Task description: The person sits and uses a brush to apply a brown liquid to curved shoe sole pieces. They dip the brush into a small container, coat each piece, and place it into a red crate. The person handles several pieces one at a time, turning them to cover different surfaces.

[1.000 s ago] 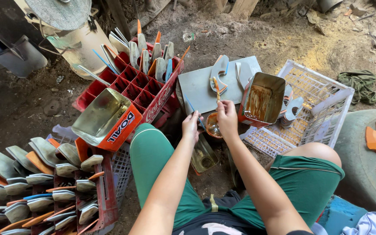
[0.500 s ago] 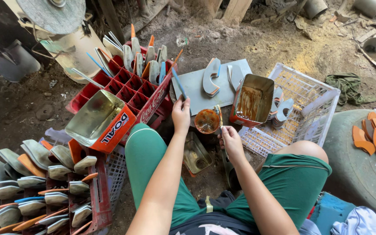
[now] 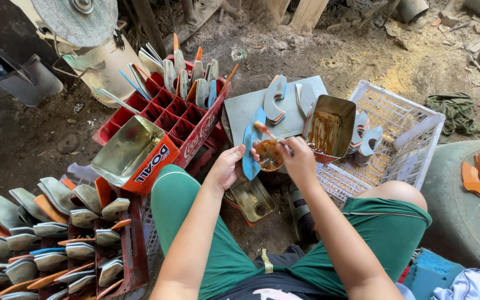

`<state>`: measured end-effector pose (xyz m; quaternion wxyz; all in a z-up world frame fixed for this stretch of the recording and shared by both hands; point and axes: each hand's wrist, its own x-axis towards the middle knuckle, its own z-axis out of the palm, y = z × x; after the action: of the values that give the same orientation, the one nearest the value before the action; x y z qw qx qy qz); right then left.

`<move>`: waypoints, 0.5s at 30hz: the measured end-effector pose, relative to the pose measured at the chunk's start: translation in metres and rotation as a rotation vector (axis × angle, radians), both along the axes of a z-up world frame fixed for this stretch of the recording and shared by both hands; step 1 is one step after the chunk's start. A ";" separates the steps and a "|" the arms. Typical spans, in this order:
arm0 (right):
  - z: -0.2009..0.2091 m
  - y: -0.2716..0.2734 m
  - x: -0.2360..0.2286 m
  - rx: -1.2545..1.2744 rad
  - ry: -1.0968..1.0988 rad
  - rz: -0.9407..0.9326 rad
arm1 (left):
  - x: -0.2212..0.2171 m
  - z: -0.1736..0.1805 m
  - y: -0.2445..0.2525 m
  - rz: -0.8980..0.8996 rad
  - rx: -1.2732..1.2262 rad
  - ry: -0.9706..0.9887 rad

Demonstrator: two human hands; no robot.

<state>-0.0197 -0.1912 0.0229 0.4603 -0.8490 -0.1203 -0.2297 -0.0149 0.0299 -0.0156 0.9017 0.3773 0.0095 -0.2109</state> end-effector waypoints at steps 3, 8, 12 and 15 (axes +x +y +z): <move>0.000 0.003 0.003 -0.030 0.014 0.030 | 0.003 -0.001 0.002 0.017 0.051 -0.020; -0.005 -0.006 0.008 -0.070 -0.026 0.108 | 0.004 0.002 0.007 -0.018 0.068 -0.026; -0.002 -0.013 0.013 -0.098 -0.086 0.055 | 0.001 0.008 0.003 -0.040 0.075 -0.014; 0.001 -0.013 0.016 -0.127 -0.072 0.143 | 0.003 0.012 0.001 -0.025 0.050 0.020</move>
<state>-0.0041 -0.2038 0.0235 0.4163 -0.8570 -0.2112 -0.2185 -0.0114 0.0313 -0.0031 0.8892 0.3976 0.0192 -0.2257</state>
